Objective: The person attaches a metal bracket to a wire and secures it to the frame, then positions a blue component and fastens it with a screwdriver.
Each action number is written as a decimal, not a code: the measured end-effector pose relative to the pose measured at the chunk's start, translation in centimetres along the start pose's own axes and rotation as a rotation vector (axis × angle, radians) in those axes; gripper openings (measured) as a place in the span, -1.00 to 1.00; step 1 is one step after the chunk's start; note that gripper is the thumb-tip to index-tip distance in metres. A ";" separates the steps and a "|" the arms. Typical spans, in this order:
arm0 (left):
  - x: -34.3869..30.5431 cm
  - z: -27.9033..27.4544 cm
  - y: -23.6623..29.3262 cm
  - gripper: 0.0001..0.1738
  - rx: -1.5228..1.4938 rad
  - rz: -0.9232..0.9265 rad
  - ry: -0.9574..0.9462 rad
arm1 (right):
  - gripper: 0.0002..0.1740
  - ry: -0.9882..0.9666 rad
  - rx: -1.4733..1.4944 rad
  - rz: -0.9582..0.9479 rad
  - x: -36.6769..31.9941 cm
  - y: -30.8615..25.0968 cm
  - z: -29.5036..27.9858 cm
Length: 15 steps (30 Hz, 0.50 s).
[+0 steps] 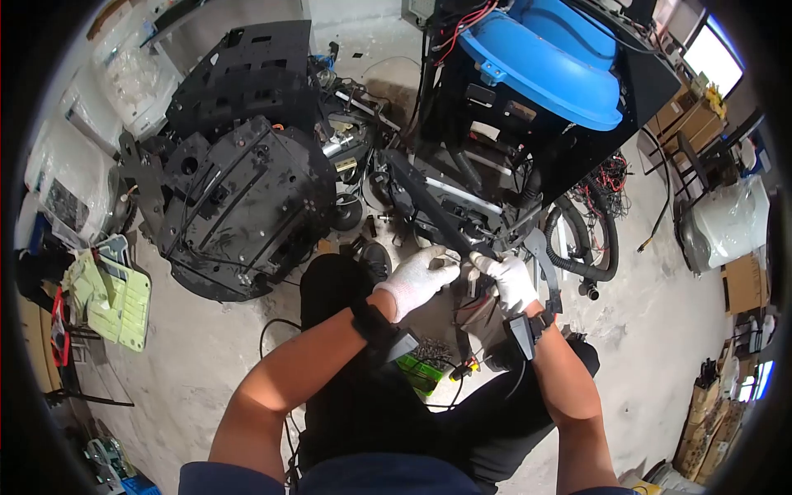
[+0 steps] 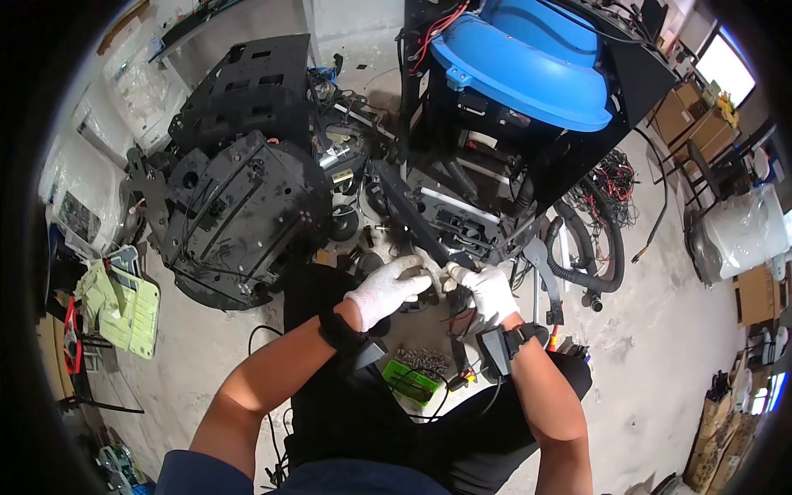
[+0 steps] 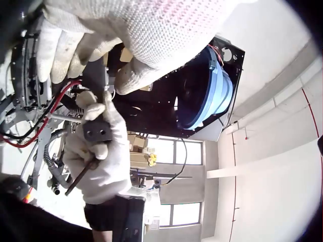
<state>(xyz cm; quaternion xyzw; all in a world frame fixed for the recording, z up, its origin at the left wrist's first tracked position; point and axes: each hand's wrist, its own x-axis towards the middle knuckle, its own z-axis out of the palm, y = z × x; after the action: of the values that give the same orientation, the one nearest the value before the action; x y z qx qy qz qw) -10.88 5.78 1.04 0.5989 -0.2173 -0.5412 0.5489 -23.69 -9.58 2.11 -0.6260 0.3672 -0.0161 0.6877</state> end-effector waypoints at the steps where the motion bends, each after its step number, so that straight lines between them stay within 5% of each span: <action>1: 0.4 -0.2 -0.8 -0.42 0.024 0.002 0.029 | -0.68 0.029 0.058 0.020 0.0 -0.2 0.2; 5: -0.1 -0.1 -0.7 -0.45 0.144 0.094 0.065 | -0.70 0.066 0.038 -0.003 0.4 -2.0 1.0; 8: -0.2 -0.1 0.6 -0.50 -0.045 0.080 -0.011 | -0.68 0.099 0.200 -0.107 0.8 -3.1 2.7; 12: -0.5 -0.3 3.8 -0.58 -0.110 0.213 0.009 | -0.61 0.217 -0.304 -0.422 0.6 -4.0 3.2; 15: -0.8 -0.4 6.1 -0.66 -0.188 0.282 0.085 | -0.63 0.357 -0.442 -0.438 -1.0 -6.5 5.7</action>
<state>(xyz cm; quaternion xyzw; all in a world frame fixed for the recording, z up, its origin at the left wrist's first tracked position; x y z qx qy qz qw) -8.81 4.81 6.74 0.5307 -0.2243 -0.4509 0.6817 -18.58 -5.62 7.95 -0.8110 0.3331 -0.1924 0.4409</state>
